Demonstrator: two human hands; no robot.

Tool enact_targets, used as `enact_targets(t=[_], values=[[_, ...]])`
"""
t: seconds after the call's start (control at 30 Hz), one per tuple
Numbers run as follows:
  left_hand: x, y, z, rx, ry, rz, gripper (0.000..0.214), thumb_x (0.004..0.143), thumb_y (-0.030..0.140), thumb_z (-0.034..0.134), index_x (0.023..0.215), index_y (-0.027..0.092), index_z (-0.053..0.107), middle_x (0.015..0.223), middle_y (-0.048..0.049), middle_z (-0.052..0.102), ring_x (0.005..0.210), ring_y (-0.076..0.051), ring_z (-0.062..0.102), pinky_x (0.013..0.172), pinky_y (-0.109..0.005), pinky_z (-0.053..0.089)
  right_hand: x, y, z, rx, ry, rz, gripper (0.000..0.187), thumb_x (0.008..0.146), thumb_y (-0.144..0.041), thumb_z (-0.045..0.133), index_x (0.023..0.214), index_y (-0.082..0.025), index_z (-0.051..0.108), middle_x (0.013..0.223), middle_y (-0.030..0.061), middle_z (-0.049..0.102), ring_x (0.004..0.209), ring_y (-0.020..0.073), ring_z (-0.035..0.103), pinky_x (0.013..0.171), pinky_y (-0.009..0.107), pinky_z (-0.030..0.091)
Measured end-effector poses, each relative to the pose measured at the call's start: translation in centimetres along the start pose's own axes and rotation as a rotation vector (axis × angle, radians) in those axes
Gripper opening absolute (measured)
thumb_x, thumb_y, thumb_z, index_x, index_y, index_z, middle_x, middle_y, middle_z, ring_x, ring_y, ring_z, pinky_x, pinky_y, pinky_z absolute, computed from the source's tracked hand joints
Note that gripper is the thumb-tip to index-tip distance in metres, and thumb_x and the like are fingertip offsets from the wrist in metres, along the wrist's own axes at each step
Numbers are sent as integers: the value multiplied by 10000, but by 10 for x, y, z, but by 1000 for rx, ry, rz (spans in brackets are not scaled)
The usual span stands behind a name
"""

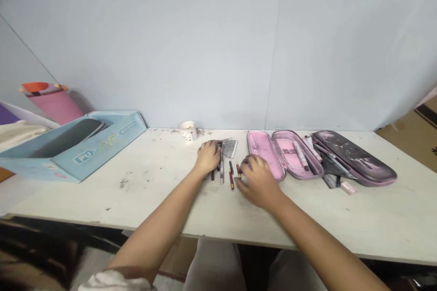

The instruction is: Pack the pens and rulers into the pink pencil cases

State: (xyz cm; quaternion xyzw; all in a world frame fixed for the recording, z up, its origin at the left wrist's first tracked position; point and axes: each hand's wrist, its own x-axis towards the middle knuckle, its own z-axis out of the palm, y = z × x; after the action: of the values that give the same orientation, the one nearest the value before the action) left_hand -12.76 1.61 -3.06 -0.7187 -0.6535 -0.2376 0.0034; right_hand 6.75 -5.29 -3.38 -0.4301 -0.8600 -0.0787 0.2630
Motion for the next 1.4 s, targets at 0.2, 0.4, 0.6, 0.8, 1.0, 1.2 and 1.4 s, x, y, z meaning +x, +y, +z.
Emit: enact_targets(t=[0.2,0.4,0.6,0.8,1.0,1.2,1.4], values=[[-4,-17,15,-6,-7,29,317,863,310,343,1064,245,579,1306,-60,450,1227,-301,290,969,-530,256,29,-40,26,-96,-129,-87,274,774,-383,511,786,-131,619,973,138,533,1092,279,373,927,417,305],[2,-5,5,-410,42,-73,231,831,259,437,1006,176,563,1160,-123,547,1179,-270,384,985,-476,278,32,-38,28,-186,-65,38,212,744,-287,518,818,-116,617,938,133,538,966,260,429,860,401,353],[-10,24,-10,-1617,-62,-207,467,745,221,601,1165,219,395,908,-43,620,719,-119,586,725,-294,451,36,-33,14,-138,137,-65,204,794,-308,494,849,-135,586,959,134,564,1051,275,420,947,453,300],[-24,42,-10,-1823,-356,-294,196,707,201,631,859,136,527,674,4,530,456,-18,373,425,-138,275,42,-6,4,535,374,259,346,847,-380,428,1131,-181,446,1046,110,558,973,203,520,848,384,419],[-34,54,-6,-1588,-627,-260,287,744,349,613,962,173,553,583,45,447,377,1,236,364,-127,136,40,11,5,1161,191,378,398,841,-406,448,1192,-224,400,967,70,618,861,156,593,768,335,474],[-28,54,-10,-1704,-471,-226,180,787,299,571,864,138,588,596,29,444,445,-26,375,415,-147,327,44,27,1,1316,628,627,133,783,-315,470,874,-217,460,765,-2,584,646,101,557,567,225,446],[-16,44,-25,-1920,-13,-240,91,848,191,475,872,174,560,823,-33,582,843,-127,594,856,-342,479,39,14,1,1129,-52,582,279,802,-406,411,706,-182,546,529,-27,535,416,85,406,435,213,313]])
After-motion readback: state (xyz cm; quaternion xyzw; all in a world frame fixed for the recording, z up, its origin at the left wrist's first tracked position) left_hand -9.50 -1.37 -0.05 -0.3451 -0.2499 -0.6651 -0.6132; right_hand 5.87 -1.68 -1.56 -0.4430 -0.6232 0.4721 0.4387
